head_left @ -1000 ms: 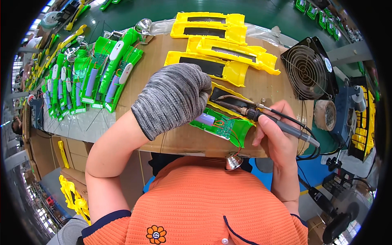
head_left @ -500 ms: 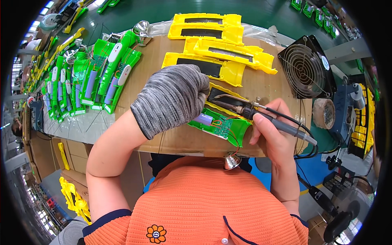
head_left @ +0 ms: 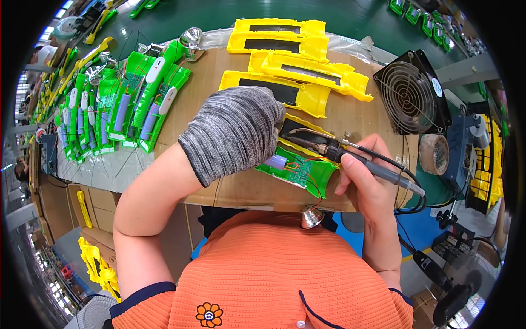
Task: Solder wires to a circuit board and assemble electronic components into a plastic housing.
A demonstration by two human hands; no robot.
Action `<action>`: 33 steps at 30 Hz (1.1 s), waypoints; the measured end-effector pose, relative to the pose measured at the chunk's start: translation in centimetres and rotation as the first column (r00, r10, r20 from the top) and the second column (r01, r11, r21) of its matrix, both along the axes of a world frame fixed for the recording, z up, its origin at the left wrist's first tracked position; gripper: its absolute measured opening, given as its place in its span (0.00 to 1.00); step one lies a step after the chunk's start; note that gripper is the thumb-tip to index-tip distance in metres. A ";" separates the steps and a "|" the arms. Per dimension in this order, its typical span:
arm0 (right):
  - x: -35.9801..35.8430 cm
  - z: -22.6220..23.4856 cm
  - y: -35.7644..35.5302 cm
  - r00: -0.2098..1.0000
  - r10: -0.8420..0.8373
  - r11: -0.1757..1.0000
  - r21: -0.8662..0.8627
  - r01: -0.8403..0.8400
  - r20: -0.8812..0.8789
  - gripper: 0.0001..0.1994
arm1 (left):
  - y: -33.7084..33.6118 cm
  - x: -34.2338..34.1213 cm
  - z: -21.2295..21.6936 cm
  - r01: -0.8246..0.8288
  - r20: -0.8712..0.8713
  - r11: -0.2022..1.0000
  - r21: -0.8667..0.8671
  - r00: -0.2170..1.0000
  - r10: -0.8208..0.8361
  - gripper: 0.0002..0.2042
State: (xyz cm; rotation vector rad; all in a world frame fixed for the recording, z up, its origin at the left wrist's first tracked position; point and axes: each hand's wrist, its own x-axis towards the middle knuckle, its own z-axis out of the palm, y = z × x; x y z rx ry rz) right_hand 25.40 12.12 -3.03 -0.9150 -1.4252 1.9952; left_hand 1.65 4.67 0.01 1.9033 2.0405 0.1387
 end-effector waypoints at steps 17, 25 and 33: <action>1.8 -0.3 0.4 0.992 -0.058 0.997 -0.047 0.053 -0.115 0.08 | 0.4 0.6 0.0 0.015 0.005 1.000 -0.015 1.000 -0.015 0.05; 9.5 0.4 0.4 0.849 -0.464 0.858 0.113 0.502 -0.252 0.05 | -0.1 0.0 -0.1 0.028 0.082 0.984 0.178 0.996 -0.043 0.05; 18.2 -2.1 2.5 0.510 -0.834 0.433 0.320 0.842 -0.213 0.08 | 0.2 -0.1 0.0 0.016 0.168 0.989 0.150 0.985 -0.041 0.03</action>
